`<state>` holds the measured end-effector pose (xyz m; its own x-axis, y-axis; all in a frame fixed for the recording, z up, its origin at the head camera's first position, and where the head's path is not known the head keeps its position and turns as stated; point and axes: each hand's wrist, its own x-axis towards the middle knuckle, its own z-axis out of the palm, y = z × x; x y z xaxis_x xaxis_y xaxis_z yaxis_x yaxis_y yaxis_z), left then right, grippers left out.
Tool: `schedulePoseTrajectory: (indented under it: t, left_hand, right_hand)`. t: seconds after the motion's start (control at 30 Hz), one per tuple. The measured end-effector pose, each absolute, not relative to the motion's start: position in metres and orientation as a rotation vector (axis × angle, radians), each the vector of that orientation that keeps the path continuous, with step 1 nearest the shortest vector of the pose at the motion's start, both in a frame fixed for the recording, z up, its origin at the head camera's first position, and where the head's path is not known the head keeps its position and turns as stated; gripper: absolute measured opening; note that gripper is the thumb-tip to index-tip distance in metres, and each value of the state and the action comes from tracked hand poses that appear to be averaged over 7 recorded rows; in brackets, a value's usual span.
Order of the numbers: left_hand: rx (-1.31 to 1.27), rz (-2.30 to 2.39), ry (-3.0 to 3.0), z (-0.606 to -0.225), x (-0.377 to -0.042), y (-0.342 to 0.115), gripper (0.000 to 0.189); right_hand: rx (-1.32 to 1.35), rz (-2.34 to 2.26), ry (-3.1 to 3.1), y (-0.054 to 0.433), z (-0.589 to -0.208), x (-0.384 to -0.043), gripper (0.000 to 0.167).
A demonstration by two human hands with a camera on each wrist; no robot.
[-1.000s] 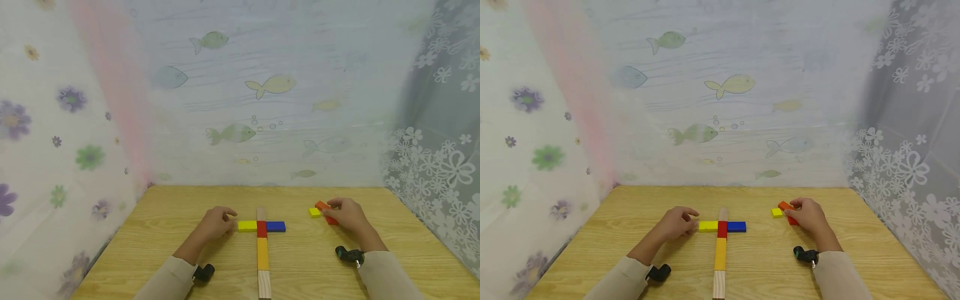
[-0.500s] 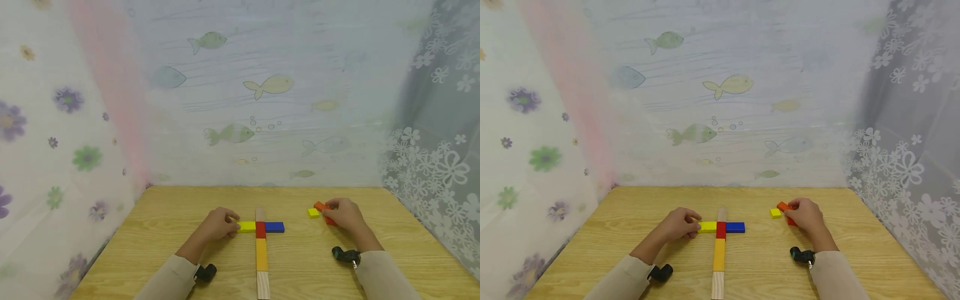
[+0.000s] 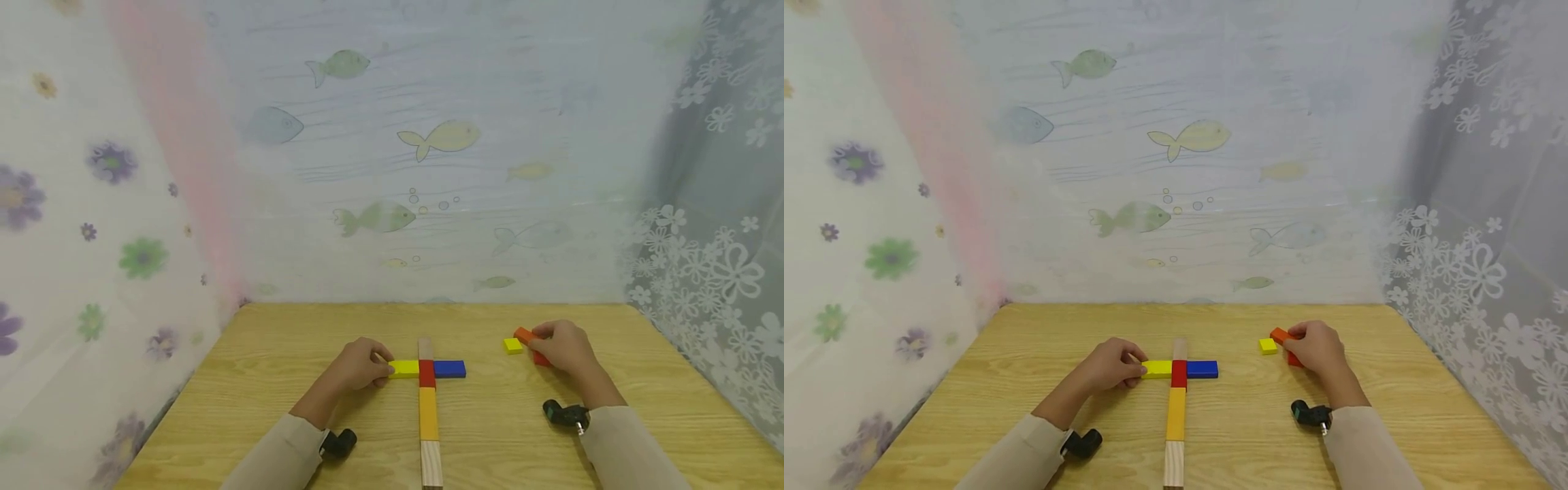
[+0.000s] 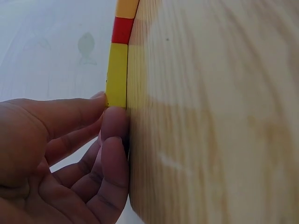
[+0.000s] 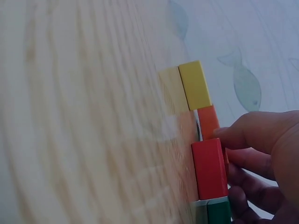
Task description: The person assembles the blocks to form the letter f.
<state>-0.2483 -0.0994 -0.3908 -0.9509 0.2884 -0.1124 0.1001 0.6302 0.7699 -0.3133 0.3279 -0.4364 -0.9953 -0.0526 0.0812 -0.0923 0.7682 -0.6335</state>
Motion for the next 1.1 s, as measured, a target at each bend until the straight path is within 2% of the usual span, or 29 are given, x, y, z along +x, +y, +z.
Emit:
schedulePoseTrajectory:
  t: [0.5,0.73,1.1]
  left_hand:
    - [0.311,1.203,2.629,-0.391,-0.251,-0.100,0.019]
    - [0.325,1.192,2.637,-0.392,-0.252,-0.100,0.018]
    - [0.345,1.177,2.638,-0.392,-0.252,-0.101,0.017]
  right_hand:
    - [0.137,1.043,-2.823,0.321,-0.426,-0.314,0.052]
    - [0.180,1.106,-2.832,0.308,-0.419,-0.316,0.042]
    - [0.351,0.999,-2.862,0.289,-0.409,-0.326,0.038]
